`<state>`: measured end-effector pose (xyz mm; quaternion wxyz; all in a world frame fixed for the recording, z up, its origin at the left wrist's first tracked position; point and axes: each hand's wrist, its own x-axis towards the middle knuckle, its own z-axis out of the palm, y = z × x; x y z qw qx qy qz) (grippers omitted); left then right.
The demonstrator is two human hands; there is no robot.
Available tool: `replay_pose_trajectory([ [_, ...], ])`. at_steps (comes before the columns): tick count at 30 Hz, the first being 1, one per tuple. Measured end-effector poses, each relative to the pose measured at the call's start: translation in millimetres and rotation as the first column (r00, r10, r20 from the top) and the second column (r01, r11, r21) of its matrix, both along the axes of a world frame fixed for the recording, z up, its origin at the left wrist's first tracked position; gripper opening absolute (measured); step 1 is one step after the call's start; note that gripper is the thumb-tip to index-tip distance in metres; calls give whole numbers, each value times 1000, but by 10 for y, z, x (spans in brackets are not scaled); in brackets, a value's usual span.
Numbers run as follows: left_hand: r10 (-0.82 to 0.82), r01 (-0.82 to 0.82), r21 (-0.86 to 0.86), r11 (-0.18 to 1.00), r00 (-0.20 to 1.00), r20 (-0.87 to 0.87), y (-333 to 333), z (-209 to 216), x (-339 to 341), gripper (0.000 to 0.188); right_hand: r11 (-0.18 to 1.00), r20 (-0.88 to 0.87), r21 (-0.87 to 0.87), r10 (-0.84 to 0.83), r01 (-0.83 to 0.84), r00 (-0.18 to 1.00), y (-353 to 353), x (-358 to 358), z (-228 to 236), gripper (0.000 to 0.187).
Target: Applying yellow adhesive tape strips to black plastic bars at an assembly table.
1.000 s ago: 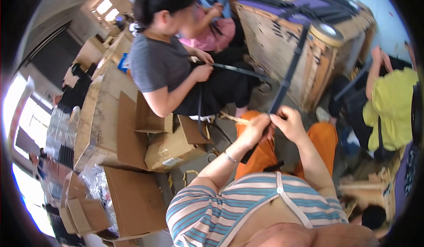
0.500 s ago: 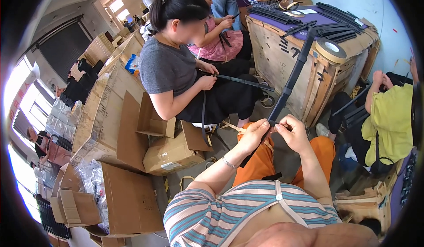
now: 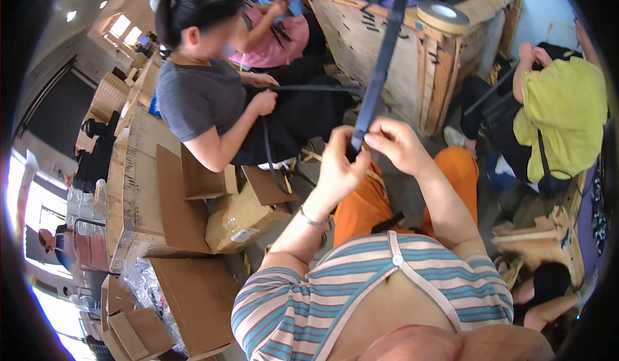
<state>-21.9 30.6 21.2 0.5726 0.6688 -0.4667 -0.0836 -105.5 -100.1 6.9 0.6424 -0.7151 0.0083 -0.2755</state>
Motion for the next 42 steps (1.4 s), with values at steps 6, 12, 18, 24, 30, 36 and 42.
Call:
replay_pose_trajectory([
  [6,157,-168,50,985,974,164,-31,-118,134,21,999,-18,39,-30,31,999,36,-61,36,12],
  [12,150,-149,30,988,989,-8,33,-2,188,16,985,81,-103,-131,139,988,35,-135,89,17],
  [18,-23,21,-24,999,997,-79,2,0,251,14,967,84,-141,-200,211,976,41,-148,69,19],
  [24,-263,255,-106,961,728,-633,28,164,197,8,957,95,-153,-236,248,967,63,-175,109,20],
  [30,-426,348,-262,900,576,-698,46,138,304,11,958,97,-133,-244,255,965,47,-208,96,21],
  [36,-385,324,-233,917,569,-726,82,58,316,26,954,32,-137,-265,267,964,47,-245,101,16],
  [42,-190,178,-90,980,700,-688,122,-58,389,25,936,51,-206,-280,285,959,140,-295,157,16],
])
